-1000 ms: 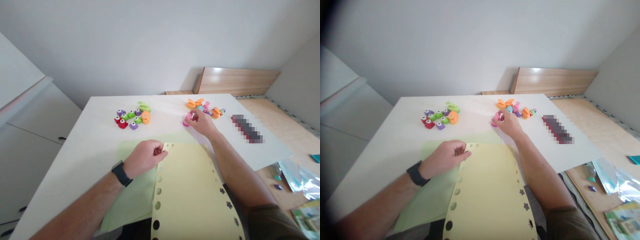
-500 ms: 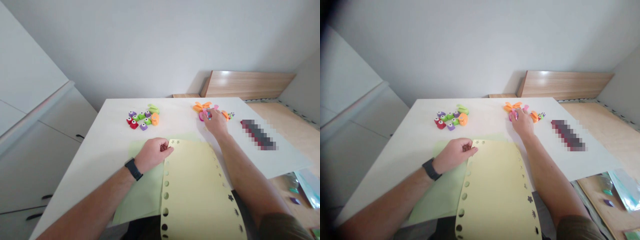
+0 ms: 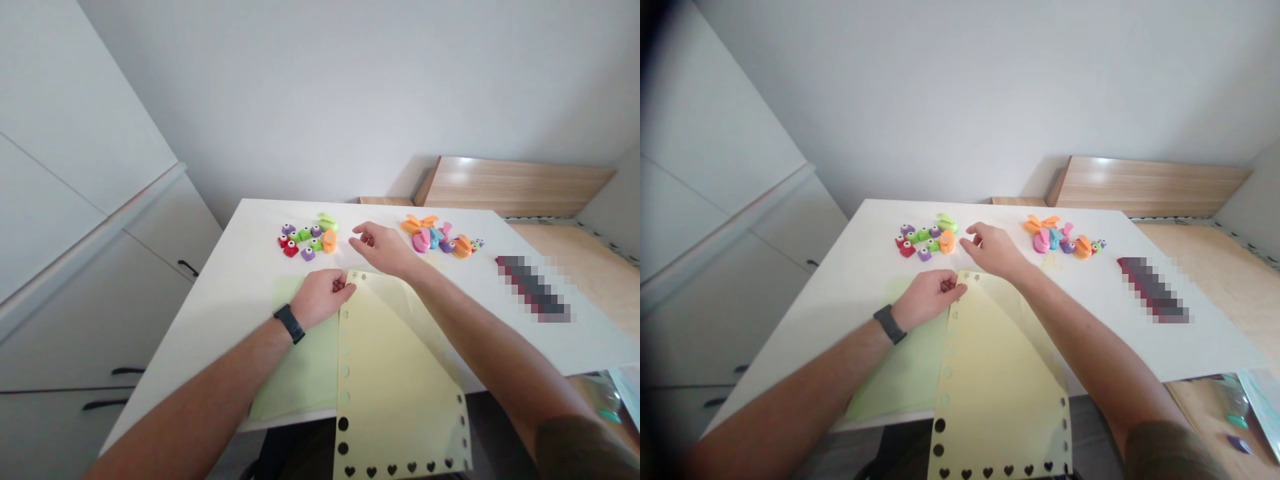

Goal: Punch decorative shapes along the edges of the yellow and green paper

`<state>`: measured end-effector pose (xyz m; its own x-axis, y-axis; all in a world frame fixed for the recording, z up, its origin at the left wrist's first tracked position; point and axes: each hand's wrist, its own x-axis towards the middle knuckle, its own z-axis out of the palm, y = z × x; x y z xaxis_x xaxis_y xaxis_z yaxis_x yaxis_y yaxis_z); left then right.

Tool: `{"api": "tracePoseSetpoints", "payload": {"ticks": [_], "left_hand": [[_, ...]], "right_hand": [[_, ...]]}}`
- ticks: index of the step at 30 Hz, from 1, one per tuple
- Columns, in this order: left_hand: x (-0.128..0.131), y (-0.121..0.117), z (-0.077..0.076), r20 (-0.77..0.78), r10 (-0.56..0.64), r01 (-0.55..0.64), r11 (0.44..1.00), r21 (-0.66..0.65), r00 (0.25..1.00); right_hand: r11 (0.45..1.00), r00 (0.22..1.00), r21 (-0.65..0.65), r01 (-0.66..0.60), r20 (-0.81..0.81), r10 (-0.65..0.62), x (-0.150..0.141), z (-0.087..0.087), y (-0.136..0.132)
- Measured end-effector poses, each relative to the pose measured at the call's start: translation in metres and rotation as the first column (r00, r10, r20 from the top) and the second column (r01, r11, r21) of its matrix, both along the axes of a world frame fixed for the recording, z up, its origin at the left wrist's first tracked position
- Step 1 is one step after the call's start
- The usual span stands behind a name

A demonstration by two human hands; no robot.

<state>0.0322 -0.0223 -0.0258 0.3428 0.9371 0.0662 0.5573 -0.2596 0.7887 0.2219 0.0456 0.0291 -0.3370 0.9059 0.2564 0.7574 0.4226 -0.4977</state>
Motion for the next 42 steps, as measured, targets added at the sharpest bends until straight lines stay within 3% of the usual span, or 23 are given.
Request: {"api": "tracePoseSetpoints", "payload": {"ticks": [5, 10, 14, 19, 24, 29, 42], "left_hand": [[-0.003, 0.000, 0.003, 0.041, 0.005, -0.004, 1.000, -0.027, 0.999], [-0.007, 0.002, 0.003, 0.060, 0.045, -0.040, 0.997, -0.072, 0.997], [-0.009, 0.004, 0.002, 0.045, 0.064, -0.061, 0.995, -0.076, 0.997], [-0.011, 0.004, 0.003, 0.045, 0.090, -0.087, 0.993, -0.083, 0.995], [-0.009, 0.003, 0.005, 0.056, 0.121, -0.112, 0.984, -0.136, 0.991], [-0.006, 0.002, 0.004, 0.091, 0.118, -0.099, 0.976, -0.195, 0.989], [-0.005, 0.003, 0.000, 0.099, 0.141, -0.110, 0.957, -0.269, 0.985]], "right_hand": [[0.993, 0.994, -0.104, 0.061, 0.097, -0.051, -0.053, -0.009, 0.032], [0.985, 0.986, -0.127, 0.116, 0.132, -0.100, -0.068, -0.023, 0.051], [0.978, 0.984, -0.138, 0.159, 0.098, -0.147, -0.051, -0.018, 0.044], [0.961, 0.982, -0.225, 0.159, -0.061, -0.176, -0.008, -0.007, 0.018], [0.939, 0.970, -0.313, 0.142, -0.144, -0.195, 0.021, -0.018, -0.003], [0.936, 0.966, -0.329, 0.123, -0.176, -0.189, 0.027, -0.031, -0.012], [0.935, 0.957, -0.334, 0.116, -0.213, -0.195, 0.035, -0.028, -0.021]]}}
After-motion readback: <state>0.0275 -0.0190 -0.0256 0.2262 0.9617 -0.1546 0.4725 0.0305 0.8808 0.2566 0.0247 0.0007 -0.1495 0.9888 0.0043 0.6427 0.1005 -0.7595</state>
